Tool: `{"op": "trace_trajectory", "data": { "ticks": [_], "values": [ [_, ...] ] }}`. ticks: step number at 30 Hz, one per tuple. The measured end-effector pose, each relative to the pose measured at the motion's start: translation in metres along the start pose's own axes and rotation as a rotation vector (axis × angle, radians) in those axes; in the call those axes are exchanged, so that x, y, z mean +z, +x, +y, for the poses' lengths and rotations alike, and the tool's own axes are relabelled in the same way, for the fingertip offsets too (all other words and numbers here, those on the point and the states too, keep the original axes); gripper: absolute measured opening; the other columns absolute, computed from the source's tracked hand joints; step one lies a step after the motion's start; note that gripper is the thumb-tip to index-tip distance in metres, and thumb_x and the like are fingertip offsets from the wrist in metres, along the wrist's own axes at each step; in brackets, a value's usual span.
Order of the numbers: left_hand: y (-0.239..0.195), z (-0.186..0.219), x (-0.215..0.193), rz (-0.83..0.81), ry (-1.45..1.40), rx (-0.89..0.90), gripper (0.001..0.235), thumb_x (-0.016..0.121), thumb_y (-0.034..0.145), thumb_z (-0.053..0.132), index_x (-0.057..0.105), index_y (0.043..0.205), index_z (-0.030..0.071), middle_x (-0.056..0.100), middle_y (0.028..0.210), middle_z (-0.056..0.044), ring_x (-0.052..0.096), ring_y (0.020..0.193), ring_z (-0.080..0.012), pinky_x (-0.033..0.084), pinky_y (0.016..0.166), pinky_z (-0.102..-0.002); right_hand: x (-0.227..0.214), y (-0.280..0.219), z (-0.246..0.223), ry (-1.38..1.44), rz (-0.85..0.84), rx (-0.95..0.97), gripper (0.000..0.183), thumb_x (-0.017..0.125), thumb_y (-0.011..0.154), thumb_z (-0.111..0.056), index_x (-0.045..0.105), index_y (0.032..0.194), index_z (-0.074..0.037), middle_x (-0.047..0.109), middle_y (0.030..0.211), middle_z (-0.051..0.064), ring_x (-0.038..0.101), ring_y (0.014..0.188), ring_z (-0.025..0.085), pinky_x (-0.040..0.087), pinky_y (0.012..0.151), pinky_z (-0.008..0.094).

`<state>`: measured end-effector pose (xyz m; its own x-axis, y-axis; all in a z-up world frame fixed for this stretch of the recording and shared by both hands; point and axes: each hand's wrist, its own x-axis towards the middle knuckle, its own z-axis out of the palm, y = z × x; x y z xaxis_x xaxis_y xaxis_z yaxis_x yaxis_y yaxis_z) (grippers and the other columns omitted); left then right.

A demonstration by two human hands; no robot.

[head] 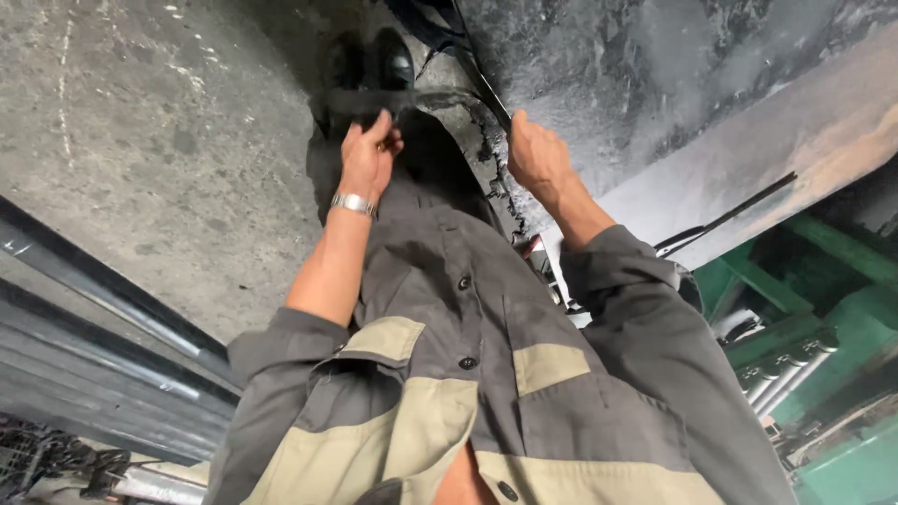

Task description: Cutting and stripping strips from a rubber sheet on a work table using a cleaver.

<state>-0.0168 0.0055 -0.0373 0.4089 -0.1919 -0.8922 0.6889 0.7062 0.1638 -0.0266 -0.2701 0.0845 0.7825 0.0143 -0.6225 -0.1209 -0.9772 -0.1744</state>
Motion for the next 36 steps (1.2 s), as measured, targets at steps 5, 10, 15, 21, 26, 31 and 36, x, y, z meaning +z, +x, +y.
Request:
{"op": "trace_trajectory", "data": {
  "ticks": [5, 10, 15, 21, 26, 31, 36],
  "values": [
    [0.063, -0.061, 0.015, -0.059, 0.034, -0.199, 0.024, 0.084, 0.085, 0.017, 0.064, 0.096, 0.007, 0.066, 0.083, -0.005, 0.062, 0.071, -0.0220, 0.053, 0.067, -0.040, 0.000, -0.004, 0.003, 0.073, -0.028, 0.026, 0.013, 0.053, 0.099, -0.009, 0.048, 0.101, 0.002, 0.066, 0.079, 0.031, 0.065, 0.075, 0.054, 0.049, 0.069, 0.064],
    [0.067, -0.090, 0.060, -0.253, 0.170, -0.449, 0.030, 0.083, 0.084, 0.030, 0.072, 0.096, 0.005, 0.070, 0.088, -0.003, 0.065, 0.083, -0.0191, 0.057, 0.081, -0.038, -0.003, -0.004, -0.006, 0.076, -0.037, 0.083, 0.015, 0.055, 0.101, -0.012, 0.048, 0.101, 0.001, 0.066, 0.080, 0.031, 0.065, 0.074, 0.054, 0.049, 0.068, 0.063],
    [0.105, -0.131, 0.057, -0.247, 0.117, -0.457, 0.023, 0.084, 0.089, 0.027, 0.071, 0.092, 0.009, 0.069, 0.085, -0.004, 0.060, 0.077, -0.0193, 0.046, 0.068, -0.036, 0.003, -0.008, -0.009, 0.014, 0.038, 0.099, 0.016, 0.055, 0.100, -0.015, 0.050, 0.101, -0.001, 0.069, 0.083, 0.030, 0.066, 0.077, 0.053, 0.049, 0.068, 0.064],
    [0.096, -0.126, 0.067, -0.326, 0.068, -0.452, 0.024, 0.082, 0.082, 0.027, 0.074, 0.091, 0.005, 0.073, 0.087, -0.005, 0.067, 0.079, -0.0223, 0.056, 0.072, -0.037, 0.015, -0.007, -0.001, -0.008, 0.030, 0.086, 0.015, 0.051, 0.101, -0.015, 0.049, 0.102, 0.000, 0.069, 0.086, 0.031, 0.067, 0.080, 0.054, 0.052, 0.071, 0.064],
    [0.107, -0.141, 0.057, -0.099, 0.264, -0.216, 0.035, 0.091, 0.083, 0.026, 0.062, 0.083, 0.007, 0.060, 0.079, -0.002, 0.051, 0.069, -0.0194, 0.044, 0.063, -0.037, 0.030, -0.015, 0.006, -0.011, 0.114, 0.021, 0.011, 0.050, 0.098, -0.009, 0.048, 0.103, 0.000, 0.070, 0.087, 0.030, 0.068, 0.080, 0.054, 0.053, 0.071, 0.063],
    [0.045, -0.109, 0.092, 0.094, 0.294, -0.114, 0.028, 0.089, 0.077, 0.020, 0.066, 0.091, 0.014, 0.065, 0.087, 0.005, 0.055, 0.080, -0.0139, 0.048, 0.068, -0.038, 0.016, -0.062, 0.009, -0.022, 0.092, 0.023, 0.012, 0.049, 0.093, -0.003, 0.047, 0.104, 0.001, 0.070, 0.086, 0.030, 0.068, 0.079, 0.054, 0.053, 0.071, 0.063],
    [0.044, -0.123, 0.079, -0.147, 0.102, 0.029, 0.022, 0.083, 0.082, 0.020, 0.064, 0.089, 0.012, 0.064, 0.084, 0.003, 0.057, 0.079, -0.0120, 0.047, 0.066, -0.035, 0.009, -0.071, 0.004, -0.014, -0.050, 0.128, 0.011, 0.049, 0.095, -0.002, 0.046, 0.105, 0.002, 0.069, 0.092, 0.033, 0.068, 0.087, 0.054, 0.052, 0.078, 0.064]
  ]
}}
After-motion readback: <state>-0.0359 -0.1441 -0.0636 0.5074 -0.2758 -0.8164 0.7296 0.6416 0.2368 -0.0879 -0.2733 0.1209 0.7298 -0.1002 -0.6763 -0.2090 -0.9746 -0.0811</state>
